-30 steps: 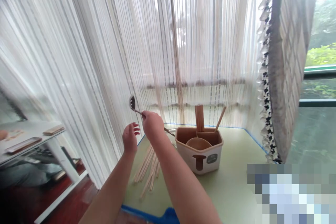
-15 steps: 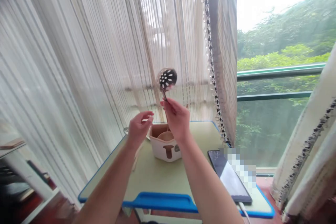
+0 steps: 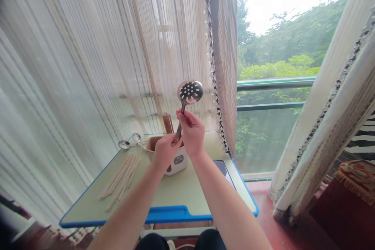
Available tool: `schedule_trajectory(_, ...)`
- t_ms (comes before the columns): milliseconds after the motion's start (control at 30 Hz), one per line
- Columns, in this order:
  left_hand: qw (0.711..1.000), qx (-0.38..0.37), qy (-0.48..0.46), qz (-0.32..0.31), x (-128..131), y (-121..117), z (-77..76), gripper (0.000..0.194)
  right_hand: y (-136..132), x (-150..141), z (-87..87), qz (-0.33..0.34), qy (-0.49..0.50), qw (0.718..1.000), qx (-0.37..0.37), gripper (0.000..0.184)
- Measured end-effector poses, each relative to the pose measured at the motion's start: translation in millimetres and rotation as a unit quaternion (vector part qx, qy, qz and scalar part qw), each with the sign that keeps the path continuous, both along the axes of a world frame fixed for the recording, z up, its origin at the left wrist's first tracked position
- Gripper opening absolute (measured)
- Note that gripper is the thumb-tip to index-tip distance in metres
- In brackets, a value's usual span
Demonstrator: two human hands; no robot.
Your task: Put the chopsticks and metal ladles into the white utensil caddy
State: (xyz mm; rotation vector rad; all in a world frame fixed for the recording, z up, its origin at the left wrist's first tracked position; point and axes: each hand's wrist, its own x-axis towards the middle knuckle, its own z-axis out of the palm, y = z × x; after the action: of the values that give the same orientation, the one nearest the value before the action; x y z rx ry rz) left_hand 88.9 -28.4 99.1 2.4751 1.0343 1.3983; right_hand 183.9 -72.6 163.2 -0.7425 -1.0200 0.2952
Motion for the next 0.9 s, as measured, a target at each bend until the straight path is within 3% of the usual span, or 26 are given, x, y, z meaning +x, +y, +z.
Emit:
schedule_trajectory(200,0.995,-0.053,0.078,-0.021,-2,7,1.7,0.019,-1,31,12.8,0.082,-0.073,0.991,-0.078,0.031)
schedule_trajectory(367,0.981,-0.149,0.058,-0.111,-3,17,3.3,0.024,5,48,11.4,0.064,-0.112,0.985,-0.111,0.031)
schedule_trajectory(567,0.954,-0.239,0.019,-0.180,0,23,0.4,0.028,8,52,-5.9,0.044,-0.139,0.980,-0.136,0.027)
schedule_trajectory(767,0.957,-0.216,0.067,-0.182,3,32,-2.5,0.020,12,59,-33.8,0.015,-0.121,0.980,-0.160,0.029)
schedule_trajectory(900,0.965,-0.197,0.088,-0.152,7,35,-4.7,0.020,13,61,-46.6,0.003,-0.130,0.974,-0.185,0.030)
